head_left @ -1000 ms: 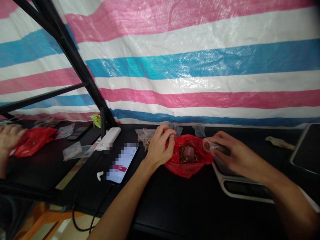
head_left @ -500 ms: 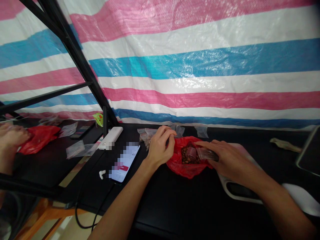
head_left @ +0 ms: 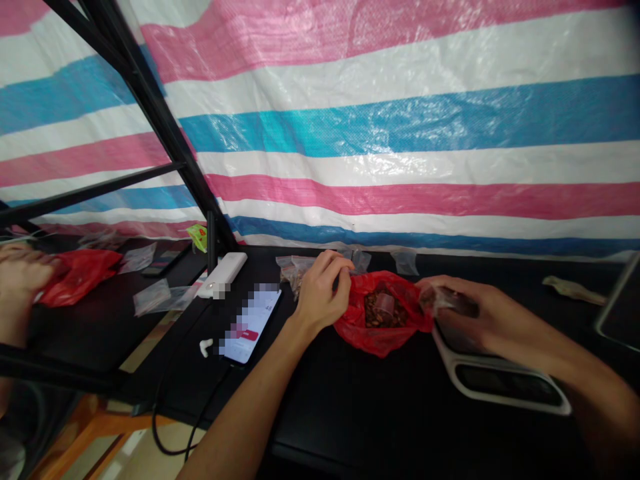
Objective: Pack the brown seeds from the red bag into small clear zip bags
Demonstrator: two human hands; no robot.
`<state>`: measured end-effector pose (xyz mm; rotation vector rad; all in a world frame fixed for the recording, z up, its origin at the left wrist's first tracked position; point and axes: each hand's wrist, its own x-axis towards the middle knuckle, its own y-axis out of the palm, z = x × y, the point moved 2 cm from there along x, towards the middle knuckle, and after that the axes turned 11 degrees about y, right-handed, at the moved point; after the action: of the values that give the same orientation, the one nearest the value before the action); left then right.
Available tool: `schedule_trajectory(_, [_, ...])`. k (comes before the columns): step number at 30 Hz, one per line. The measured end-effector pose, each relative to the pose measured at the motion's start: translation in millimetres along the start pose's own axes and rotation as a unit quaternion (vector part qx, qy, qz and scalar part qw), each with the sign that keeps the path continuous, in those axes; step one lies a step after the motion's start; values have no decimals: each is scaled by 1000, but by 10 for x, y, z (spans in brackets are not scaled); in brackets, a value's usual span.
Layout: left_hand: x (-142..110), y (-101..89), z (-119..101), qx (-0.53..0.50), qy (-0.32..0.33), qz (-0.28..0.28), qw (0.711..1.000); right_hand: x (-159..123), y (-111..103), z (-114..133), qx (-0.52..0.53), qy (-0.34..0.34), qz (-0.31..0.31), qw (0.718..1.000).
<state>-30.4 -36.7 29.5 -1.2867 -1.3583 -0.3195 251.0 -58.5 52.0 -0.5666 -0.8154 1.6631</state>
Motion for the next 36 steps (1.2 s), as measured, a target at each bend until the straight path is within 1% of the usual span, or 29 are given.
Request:
schedule_trajectory(1, [0, -1, -1, -1, 1, -1, 1000, -17, -35, -64, 22, 17, 45, 999])
schedule_trajectory(2, [0, -1, -2, -2, 2, -1, 1000, -26, -72, -157, 27, 42, 58, 997])
schedule_trajectory(4, [-1, 1, -5, -3, 2, -3, 1000, -22, -127, -397, 7, 83, 37, 996])
schedule_trajectory(6, [-2, 4, -11, -4, 2, -2, 1000, -3, -155, -637, -64, 93, -10, 994])
schedule_trajectory(7, [-2, 6, -13, -6, 1, -1, 1000, 8, -161, -736, -95, 95, -23, 991])
schedule_trajectory(9, [-1, 8, -18, -10, 2, 2, 1000, 24, -173, -859, -122, 84, -40, 988])
schedule_trajectory(11, [1, 9, -19, -11, 2, 4, 1000, 38, -197, -866, -128, 62, -61, 988])
schedule_trajectory(12, [2, 11, -19, -9, 1, 4, 1000, 45, -211, -823, -128, 46, -81, 987])
schedule_trajectory(14, [-2, 28, -20, -4, -4, 10, 1000, 57, -222, -643, -121, 6, -135, 983])
schedule_trajectory(16, [-16, 70, -20, 7, -17, 26, 999, 50, -172, -352, -90, -53, -190, 976])
schedule_trajectory(18, [-44, 134, -19, 31, -43, 42, 998, 7, -28, -1, -48, -117, -232, 964])
schedule_trajectory(19, [-62, 169, -17, 48, -62, 43, 996, -24, 86, 178, -34, -149, -225, 962])
schedule_trajectory(20, [-83, 204, -12, 65, -85, 40, 993, -53, 231, 344, -42, -170, -181, 968])
schedule_trajectory(22, [-128, 266, 0, 93, -133, 27, 986, -126, 537, 627, -63, -227, -91, 968])
schedule_trajectory(23, [-150, 292, 6, 104, -152, 22, 983, -163, 677, 730, -65, -250, -53, 965])
schedule_trajectory(24, [-170, 311, 9, 114, -165, 19, 980, -195, 801, 804, -67, -259, -17, 963])
schedule_trajectory(26, [-199, 334, 7, 137, -173, 16, 975, -257, 988, 892, -67, -272, 19, 960])
schedule_trajectory(29, [-225, 339, -15, 165, -166, 18, 972, -363, 1179, 948, -69, -280, 62, 955])
schedule_trajectory(32, [-235, 344, -39, 166, -162, 30, 972, -497, 1334, 1014, -67, -328, 125, 934])
schedule_trajectory(34, [-235, 345, -48, 168, -158, 30, 973, -560, 1393, 1056, -66, -354, 141, 922])
schedule_trajectory(35, [-232, 344, -53, 174, -154, 26, 972, -570, 1402, 1068, -60, -347, 138, 926])
schedule_trajectory(36, [-228, 343, -58, 183, -148, 23, 972, -565, 1398, 1071, -50, -323, 128, 936])
